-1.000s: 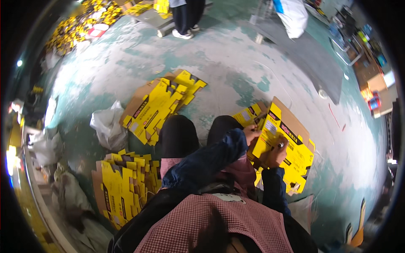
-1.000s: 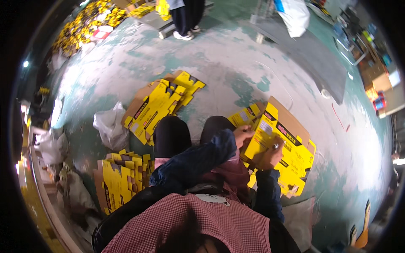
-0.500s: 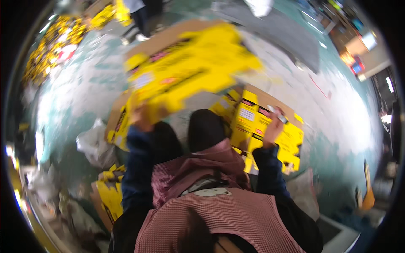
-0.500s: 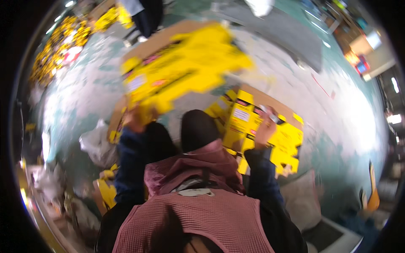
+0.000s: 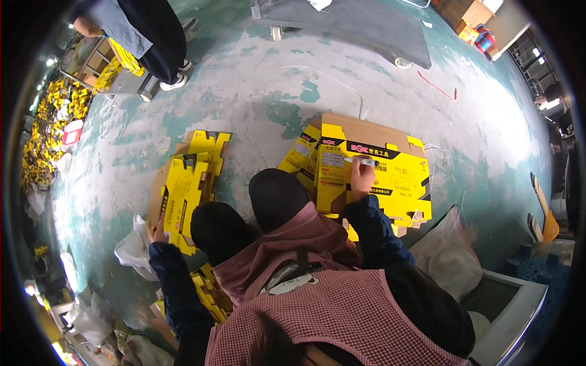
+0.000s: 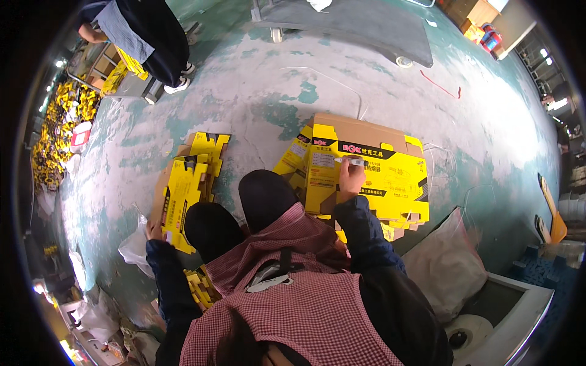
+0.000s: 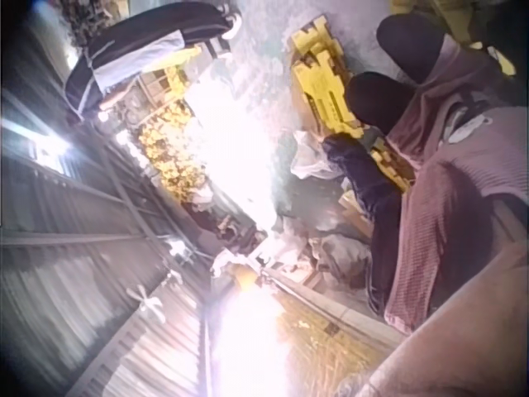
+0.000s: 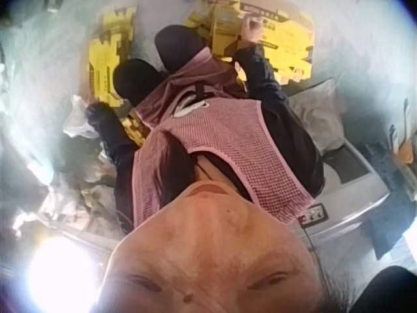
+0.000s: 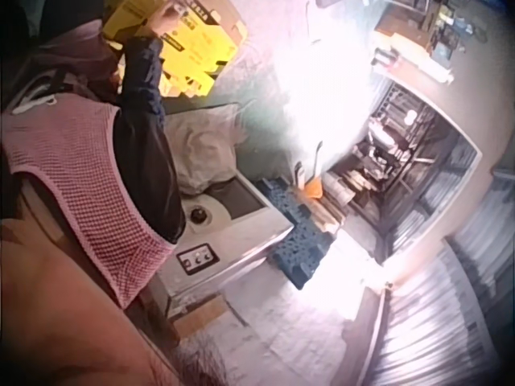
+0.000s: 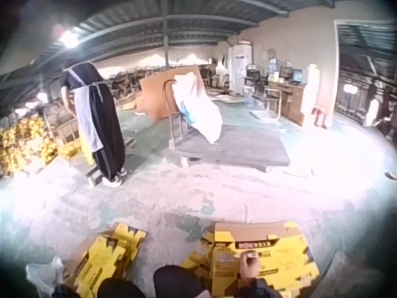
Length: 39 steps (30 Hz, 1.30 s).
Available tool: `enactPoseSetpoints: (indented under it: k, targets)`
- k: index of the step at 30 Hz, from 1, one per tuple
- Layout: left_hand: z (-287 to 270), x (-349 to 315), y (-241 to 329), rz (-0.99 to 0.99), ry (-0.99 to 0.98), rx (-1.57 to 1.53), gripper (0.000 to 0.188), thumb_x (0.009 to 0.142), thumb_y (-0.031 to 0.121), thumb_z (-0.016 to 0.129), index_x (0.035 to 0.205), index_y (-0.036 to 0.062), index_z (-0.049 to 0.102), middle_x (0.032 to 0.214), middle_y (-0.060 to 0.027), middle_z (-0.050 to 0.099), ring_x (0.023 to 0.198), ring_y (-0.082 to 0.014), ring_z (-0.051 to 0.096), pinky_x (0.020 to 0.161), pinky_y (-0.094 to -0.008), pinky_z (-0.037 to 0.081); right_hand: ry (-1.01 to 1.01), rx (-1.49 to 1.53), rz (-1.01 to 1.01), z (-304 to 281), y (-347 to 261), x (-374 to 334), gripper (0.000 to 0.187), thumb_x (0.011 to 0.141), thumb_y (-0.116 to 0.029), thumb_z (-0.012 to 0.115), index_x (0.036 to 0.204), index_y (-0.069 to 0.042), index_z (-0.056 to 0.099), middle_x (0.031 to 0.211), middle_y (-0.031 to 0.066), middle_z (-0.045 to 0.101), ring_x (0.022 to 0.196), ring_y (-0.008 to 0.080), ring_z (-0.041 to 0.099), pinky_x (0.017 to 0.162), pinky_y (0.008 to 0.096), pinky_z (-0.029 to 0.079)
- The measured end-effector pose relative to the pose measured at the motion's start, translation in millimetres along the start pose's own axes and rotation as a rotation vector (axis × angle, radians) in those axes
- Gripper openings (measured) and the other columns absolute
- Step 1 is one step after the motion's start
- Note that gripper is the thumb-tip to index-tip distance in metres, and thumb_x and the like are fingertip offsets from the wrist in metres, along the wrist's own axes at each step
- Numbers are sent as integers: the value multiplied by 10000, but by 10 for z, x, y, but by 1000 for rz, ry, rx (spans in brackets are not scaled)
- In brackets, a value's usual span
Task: Marking checklists on cardboard boxes with a marker and sorting them.
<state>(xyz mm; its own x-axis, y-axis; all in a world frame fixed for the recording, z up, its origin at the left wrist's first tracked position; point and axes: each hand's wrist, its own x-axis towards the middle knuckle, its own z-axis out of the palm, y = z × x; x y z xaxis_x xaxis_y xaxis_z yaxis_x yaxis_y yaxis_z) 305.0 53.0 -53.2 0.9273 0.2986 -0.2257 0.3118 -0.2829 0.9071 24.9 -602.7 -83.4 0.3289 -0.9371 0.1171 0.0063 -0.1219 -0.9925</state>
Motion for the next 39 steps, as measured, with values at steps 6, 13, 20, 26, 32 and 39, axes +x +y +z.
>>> enactPoseSetpoints:
  k: [6, 13, 20, 26, 32, 39]
  targets:
    - [2689, -2017, 1551, 759, -418, -172, 389, 833, -48, 587, 1214, 32, 573, 1235, -115, 590, 1100, -203, 563, 871, -307, 475, 11, -221, -4, -198, -21, 9, 182, 898, -186, 644, 939, -15, 597, 740, 50, 638, 648, 95, 583, 608, 255, 468]
    - [4367, -3434, 664, 293, -688, -257, 474, 812, 38, 672, 1248, -8, 493, 1146, -134, 561, 1023, -221, 585, 898, -319, 468, 44, -377, -116, -27, -188, -30, 187, 887, -199, 627, 938, -19, 610, 744, 120, 660, 641, 143, 635, 602, 282, 487]
    - [4417, -3551, 520, 604, -718, 260, 404, 786, 22, 694, 1173, 51, 580, 1037, -147, 548, 939, -253, 601, 847, -352, 490, 15, -387, -79, -635, -403, -18, 533, 737, 134, 490, 1203, -120, 540, 1003, 148, 653, 923, 313, 628, 806, 397, 492]
    - [4357, -3456, 646, 662, -1085, 89, 344, 822, -2, 627, 1160, 58, 602, 1084, -150, 585, 968, -245, 602, 871, -330, 486, -28, -762, -287, -1035, -124, -129, 565, 644, 158, 388, 1156, -38, 524, 1105, 170, 599, 1053, 393, 546, 928, 435, 428]
    - [4424, -3560, 579, 360, -726, 120, 295, 826, 36, 623, 1120, 24, 600, 1041, -138, 622, 951, -254, 607, 834, -332, 491, -72, -589, -310, -933, -125, -102, 537, 648, 125, 399, 1154, -18, 509, 1083, 215, 582, 1037, 409, 543, 915, 442, 435]
    - [4371, -3433, 663, 338, -851, 58, 336, 833, 61, 640, 1157, 22, 559, 1046, -142, 605, 866, -249, 614, 800, -345, 498, -137, -536, -288, -527, -286, -125, 423, 727, 93, 474, 1136, -10, 504, 1059, 232, 592, 1013, 401, 557, 860, 434, 456]
